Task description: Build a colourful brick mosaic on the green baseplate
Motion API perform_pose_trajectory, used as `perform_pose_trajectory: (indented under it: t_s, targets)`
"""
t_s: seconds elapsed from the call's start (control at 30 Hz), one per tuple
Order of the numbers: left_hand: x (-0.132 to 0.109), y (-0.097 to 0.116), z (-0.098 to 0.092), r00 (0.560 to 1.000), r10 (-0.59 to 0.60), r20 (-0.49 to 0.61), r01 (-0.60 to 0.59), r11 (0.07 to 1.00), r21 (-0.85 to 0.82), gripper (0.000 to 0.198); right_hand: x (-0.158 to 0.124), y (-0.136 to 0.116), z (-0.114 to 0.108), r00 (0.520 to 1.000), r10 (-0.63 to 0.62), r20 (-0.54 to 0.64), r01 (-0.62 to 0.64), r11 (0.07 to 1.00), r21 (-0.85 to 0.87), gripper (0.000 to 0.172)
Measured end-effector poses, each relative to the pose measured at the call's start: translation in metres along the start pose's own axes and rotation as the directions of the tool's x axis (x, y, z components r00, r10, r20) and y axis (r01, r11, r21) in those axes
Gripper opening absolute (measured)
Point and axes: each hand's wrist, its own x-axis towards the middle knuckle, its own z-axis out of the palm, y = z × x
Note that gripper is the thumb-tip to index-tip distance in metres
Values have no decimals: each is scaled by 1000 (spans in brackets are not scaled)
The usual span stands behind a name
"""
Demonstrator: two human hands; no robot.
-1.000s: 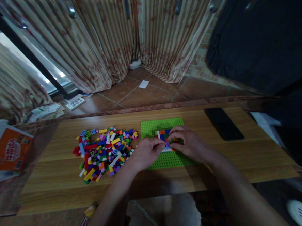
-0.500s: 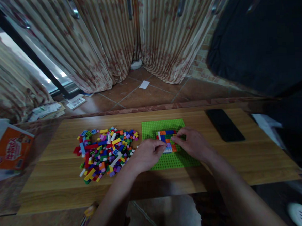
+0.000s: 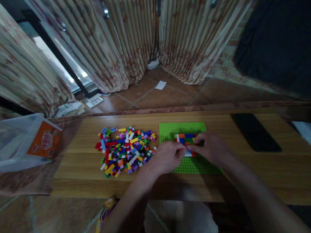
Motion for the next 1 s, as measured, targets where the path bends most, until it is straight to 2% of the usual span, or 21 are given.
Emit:
perform_pose_trajectory:
  t_s: [0.23, 0.37, 0.43, 0.53, 0.7, 0.73, 0.83, 0.93, 1.0]
  targets:
    - [0, -1, 4, 1000, -8, -18, 9, 999, 53, 28, 4, 7, 3, 996, 62, 63, -62, 998, 2, 29]
    - [-2, -3, -6, 998, 20, -53, -20, 1000, -13, 27, 3, 9, 2, 998, 13, 69, -15, 1000, 26, 32]
    - [-5, -9, -17, 995, 22, -96, -28, 998, -64, 27, 3, 10, 1, 997, 2, 71, -5, 999, 42, 34]
    - [-13, -28, -42, 976, -40, -213, 15, 993, -121, 29, 3, 12, 0, 996, 1, 87, -9, 996, 86, 36]
    - [-35, -67, -83, 885, -189, -425, 126, 977, -173, 28, 4, 11, -1, 996, -8, 89, 1, 997, 76, 35]
    - [-39, -73, -89, 861, -205, -465, 144, 976, -164, 26, 3, 10, 0, 997, -7, 82, 3, 998, 56, 35]
    - [-45, -80, -97, 836, -238, -494, 220, 971, -95, 22, 2, 8, 1, 997, 11, 72, -12, 1000, 15, 33]
    - [-44, -75, -95, 849, -235, -473, 282, 959, 30, 21, 1, 6, 1, 996, 35, 86, -35, 999, 2, 33]
    - [-40, -67, -90, 875, -218, -433, 301, 944, 134, 22, 0, 6, 1, 995, 39, 87, -38, 999, -8, 34]
